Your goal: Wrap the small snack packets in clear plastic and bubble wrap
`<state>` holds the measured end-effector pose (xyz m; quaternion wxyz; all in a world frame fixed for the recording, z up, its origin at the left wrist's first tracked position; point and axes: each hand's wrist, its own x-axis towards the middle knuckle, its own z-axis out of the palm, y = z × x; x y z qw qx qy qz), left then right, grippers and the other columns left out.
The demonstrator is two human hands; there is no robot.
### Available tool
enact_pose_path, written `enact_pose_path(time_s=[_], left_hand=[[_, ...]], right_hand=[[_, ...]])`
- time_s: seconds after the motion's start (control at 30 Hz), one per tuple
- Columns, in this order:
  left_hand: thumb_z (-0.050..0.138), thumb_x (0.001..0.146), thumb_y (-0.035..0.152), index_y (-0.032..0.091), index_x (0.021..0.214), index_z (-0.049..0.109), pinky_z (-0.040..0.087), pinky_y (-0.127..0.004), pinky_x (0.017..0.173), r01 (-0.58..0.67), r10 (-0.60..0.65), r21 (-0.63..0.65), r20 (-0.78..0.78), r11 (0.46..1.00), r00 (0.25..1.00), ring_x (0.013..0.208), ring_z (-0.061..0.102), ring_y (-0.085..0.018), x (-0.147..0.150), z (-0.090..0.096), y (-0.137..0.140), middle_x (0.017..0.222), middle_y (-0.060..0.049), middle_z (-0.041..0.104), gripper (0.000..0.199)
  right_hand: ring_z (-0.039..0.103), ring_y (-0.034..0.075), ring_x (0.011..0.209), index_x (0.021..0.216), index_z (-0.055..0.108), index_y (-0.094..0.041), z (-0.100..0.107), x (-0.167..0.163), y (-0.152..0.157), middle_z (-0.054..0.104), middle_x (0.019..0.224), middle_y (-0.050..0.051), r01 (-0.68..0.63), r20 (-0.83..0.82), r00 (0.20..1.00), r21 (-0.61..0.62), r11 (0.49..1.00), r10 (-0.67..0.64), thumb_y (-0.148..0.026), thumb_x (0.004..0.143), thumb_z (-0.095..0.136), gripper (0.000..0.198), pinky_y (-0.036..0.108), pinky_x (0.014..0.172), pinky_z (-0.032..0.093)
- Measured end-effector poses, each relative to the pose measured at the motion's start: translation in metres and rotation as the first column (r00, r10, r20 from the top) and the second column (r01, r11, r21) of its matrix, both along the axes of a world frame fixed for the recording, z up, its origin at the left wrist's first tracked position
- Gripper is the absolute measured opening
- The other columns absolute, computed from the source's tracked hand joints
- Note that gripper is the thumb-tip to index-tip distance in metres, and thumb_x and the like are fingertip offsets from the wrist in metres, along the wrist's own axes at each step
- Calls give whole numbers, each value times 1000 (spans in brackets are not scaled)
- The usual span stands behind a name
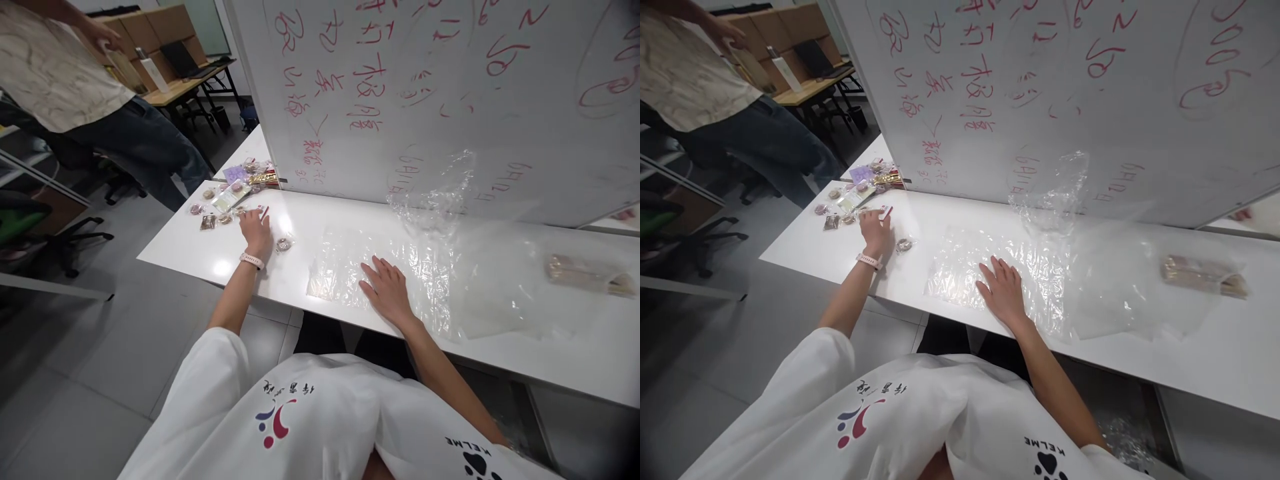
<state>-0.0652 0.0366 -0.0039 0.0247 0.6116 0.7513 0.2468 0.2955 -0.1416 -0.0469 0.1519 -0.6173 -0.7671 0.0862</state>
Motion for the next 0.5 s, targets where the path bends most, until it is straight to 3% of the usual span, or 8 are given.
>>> enact_pose_path(time_s=[0.07,0.13,0.27,0.4,0.5], left_hand=[[49,96,32,7,132,52,29,-54,113,-81,80,-30,-29,996,996,137,36,-39,-7,2,18,139,-24,53,44],[51,94,29,5,135,48,28,-57,113,-56,52,-106,-39,993,998,137,37,-41,-12,1,32,139,-26,52,48],[49,92,18,8,140,44,32,-51,114,97,-103,-125,-45,987,994,133,42,-36,-12,-8,39,138,-21,53,49],[49,94,19,10,146,38,38,-46,110,283,-285,-134,2,950,958,125,47,-32,-10,-10,36,130,-17,57,54],[57,91,26,12,140,48,42,-46,105,389,-382,-151,75,909,921,115,53,-31,-12,-7,47,115,-13,64,52]], right_hand=[[26,29,151,148,49,-26,2,0,0,34,162,9,6,-5,1000,5,1000,-6,-52,104,28,55,55,120,23],[27,28,151,148,49,-26,3,-1,0,34,162,8,9,-9,1000,0,1000,-9,-53,104,28,55,55,120,24],[27,28,151,147,50,-26,5,-2,0,35,162,7,11,-4,1000,-1,1000,-11,-53,104,28,55,54,120,25],[28,27,150,146,52,-25,3,-1,-1,36,161,8,11,9,1000,23,1000,-11,-52,105,29,54,53,120,26],[29,27,150,145,52,-25,1,0,-1,37,160,8,8,14,1000,43,999,-8,-52,105,30,53,53,119,27]])
